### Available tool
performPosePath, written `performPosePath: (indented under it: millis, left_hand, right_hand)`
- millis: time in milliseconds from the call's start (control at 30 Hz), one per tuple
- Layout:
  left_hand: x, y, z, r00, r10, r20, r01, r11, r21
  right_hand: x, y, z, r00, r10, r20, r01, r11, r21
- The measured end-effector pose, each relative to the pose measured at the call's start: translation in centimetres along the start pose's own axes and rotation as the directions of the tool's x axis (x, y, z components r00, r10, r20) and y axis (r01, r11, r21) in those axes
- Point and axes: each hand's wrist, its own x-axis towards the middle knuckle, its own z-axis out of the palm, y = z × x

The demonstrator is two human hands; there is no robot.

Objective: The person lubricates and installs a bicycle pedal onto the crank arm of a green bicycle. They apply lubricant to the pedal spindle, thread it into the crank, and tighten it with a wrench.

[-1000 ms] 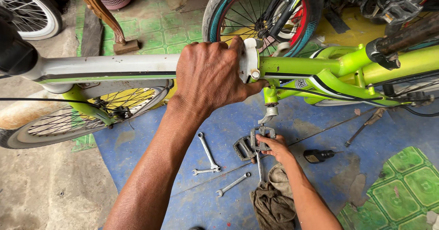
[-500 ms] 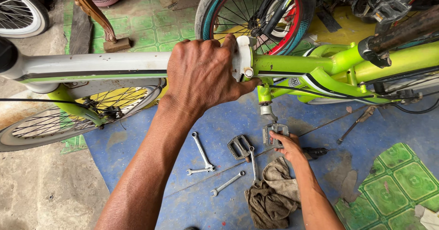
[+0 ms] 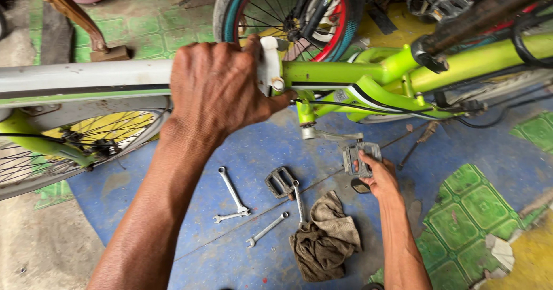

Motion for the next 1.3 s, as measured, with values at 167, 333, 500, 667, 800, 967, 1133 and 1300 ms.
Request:
performPosePath:
  millis: [167, 333, 500, 667, 800, 967, 1133, 1300]
  left_hand:
    - [0.6, -0.2, 0.1, 0.991, -0.034, 0.128, 0.036, 0.999, -0.014]
    - [1.0, -0.2, -0.1, 0.992, -0.033, 0.122, 0.034, 0.999, -0.013]
    - [0.5, -0.1, 0.0, 0.993, -0.052, 0.108, 0.055, 0.998, -0.019]
    - [0.1, -0.1, 0.1, 1.0, -0.026, 0.016, 0.027, 0.999, -0.039]
    - [-0.1, 0.0, 0.0, 0.999, -0.024, -0.024, 0.023, 0.998, -0.055]
    - [0.0, 0.0, 0.1, 0.999, -0.028, 0.042, 0.03, 0.998, -0.058]
    - [-0.2, -0.1, 0.0, 0.998, -0.022, 0.05, 0.026, 0.997, -0.072]
    - [0.2, -0.1, 0.0, 1.0, -0.007, 0.025, 0.009, 0.997, -0.077]
  right_hand:
    - [-0.2, -2.5, -2.8, 0.998, -0.026, 0.053, 0.028, 0.999, -0.041]
    - [-2.6, -5.3, -3.4, 0.985, -0.042, 0.168, 0.044, 0.999, -0.01]
    - [-6.2, -5.8, -0.3, 0.921, -0.057, 0.384, 0.055, 0.998, 0.018]
    - [-10.1, -2.5, 6.9, 0.955, 0.05, 0.293, -0.042, 0.999, -0.034]
    - [-12.9, 0.9, 13.2, 0.873, 0.04, 0.486, -0.035, 0.999, -0.018]
    - [-14.4, 3.8, 19.0, 0.883, 0.12, 0.453, -0.018, 0.974, -0.224]
    - [-12.9, 4.2, 20.4, 0.91, 0.178, 0.374, -0.029, 0.928, -0.37]
    - [-10.0, 2.7, 17.8, 0.944, 0.139, 0.3, 0.011, 0.894, -0.449]
